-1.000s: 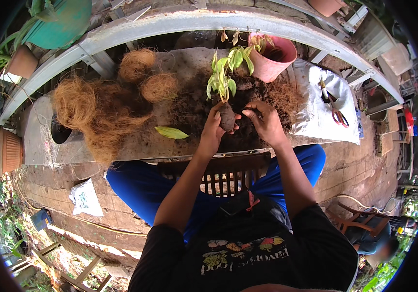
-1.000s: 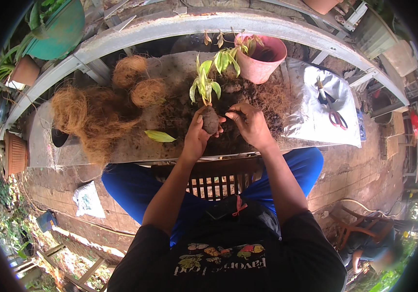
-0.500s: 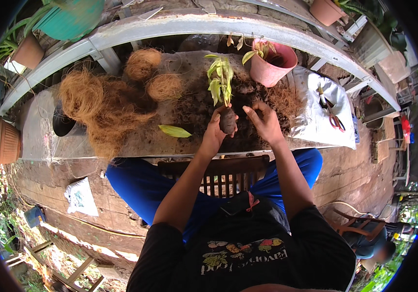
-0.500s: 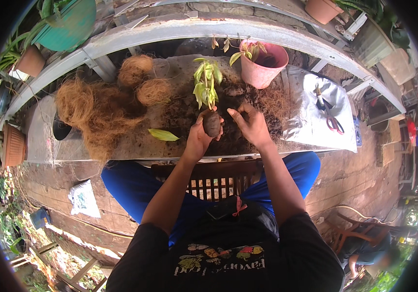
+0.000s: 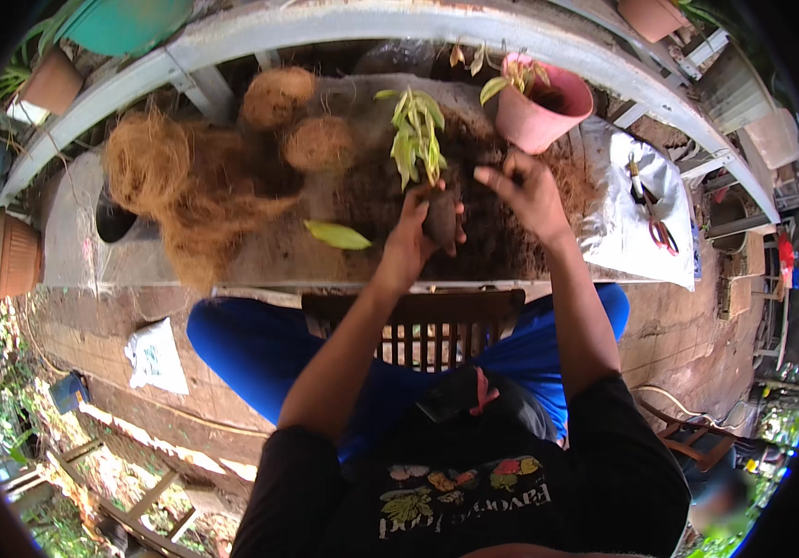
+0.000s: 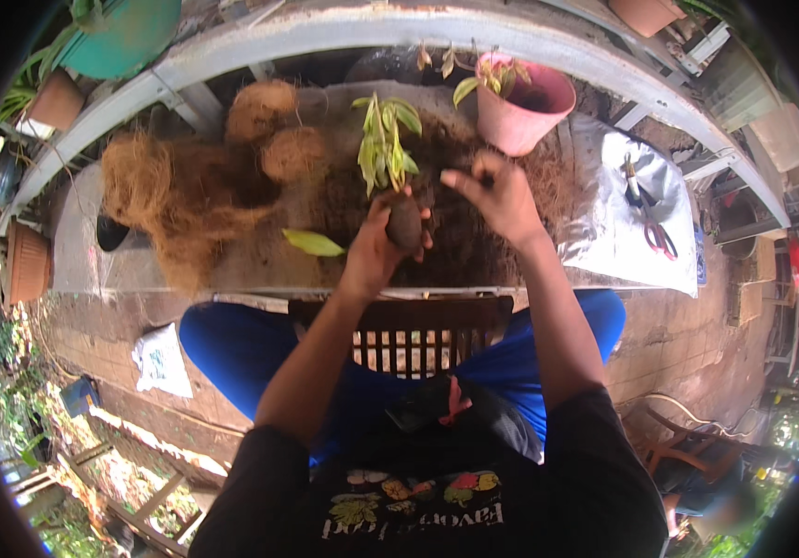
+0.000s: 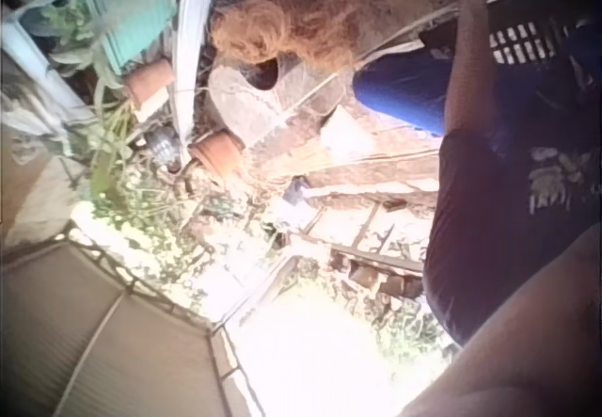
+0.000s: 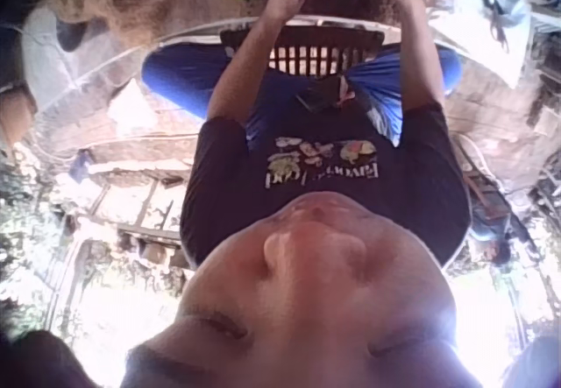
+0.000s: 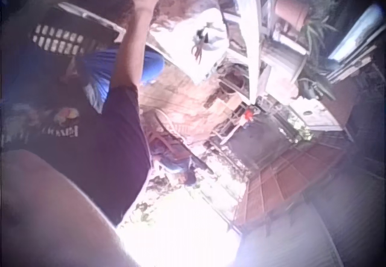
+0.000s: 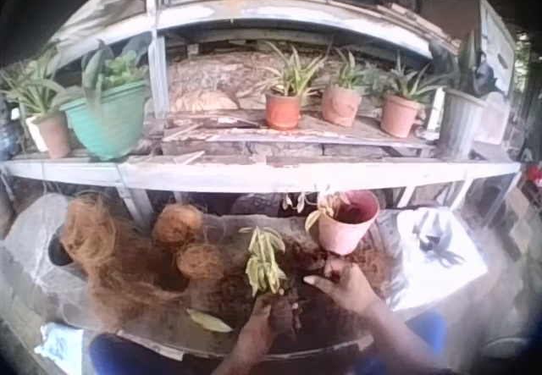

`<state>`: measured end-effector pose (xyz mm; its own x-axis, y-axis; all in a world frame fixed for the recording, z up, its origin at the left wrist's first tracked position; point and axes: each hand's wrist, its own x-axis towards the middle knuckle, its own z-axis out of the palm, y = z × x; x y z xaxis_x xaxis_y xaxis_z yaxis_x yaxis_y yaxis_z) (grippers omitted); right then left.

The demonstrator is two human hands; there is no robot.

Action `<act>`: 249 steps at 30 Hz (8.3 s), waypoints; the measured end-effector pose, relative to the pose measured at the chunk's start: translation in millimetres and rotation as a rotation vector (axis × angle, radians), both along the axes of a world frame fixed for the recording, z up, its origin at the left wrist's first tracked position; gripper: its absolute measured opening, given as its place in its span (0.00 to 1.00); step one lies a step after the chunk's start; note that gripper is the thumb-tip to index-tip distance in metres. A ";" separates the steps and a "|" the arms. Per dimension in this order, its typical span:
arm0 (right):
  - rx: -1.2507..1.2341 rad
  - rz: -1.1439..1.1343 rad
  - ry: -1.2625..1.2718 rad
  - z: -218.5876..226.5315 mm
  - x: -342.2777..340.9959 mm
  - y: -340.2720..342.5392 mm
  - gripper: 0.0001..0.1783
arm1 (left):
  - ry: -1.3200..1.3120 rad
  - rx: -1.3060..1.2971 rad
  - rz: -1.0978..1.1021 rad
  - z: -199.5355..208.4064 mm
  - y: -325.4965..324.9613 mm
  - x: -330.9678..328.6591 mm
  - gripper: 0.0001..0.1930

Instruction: The person sits cross-legged and packs coconut coir around the roots of a small potted plant, shaping it into a ball by hand. They repeatedly add and compress the coir, rotating the plant to ensure even coverage.

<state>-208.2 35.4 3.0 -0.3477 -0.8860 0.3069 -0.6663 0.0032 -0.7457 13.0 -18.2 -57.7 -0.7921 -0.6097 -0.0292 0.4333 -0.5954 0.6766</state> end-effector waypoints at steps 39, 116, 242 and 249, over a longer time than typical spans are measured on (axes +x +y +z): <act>0.122 -0.108 -0.532 -16.6 21.6 19.8 0.13 | -0.126 -0.160 0.125 -1.0 2.7 -23.7 0.32; -0.208 0.138 -0.162 -34.9 90.4 20.9 0.21 | -0.074 -0.244 0.363 -26.2 0.7 -23.3 0.15; -0.095 0.084 -0.322 -32.0 66.7 35.7 0.13 | -0.187 -0.330 0.329 -10.1 7.3 -25.9 0.34; -0.029 0.120 -0.364 -27.4 64.1 36.3 0.11 | -0.159 -0.297 0.288 -12.9 5.9 -24.3 0.34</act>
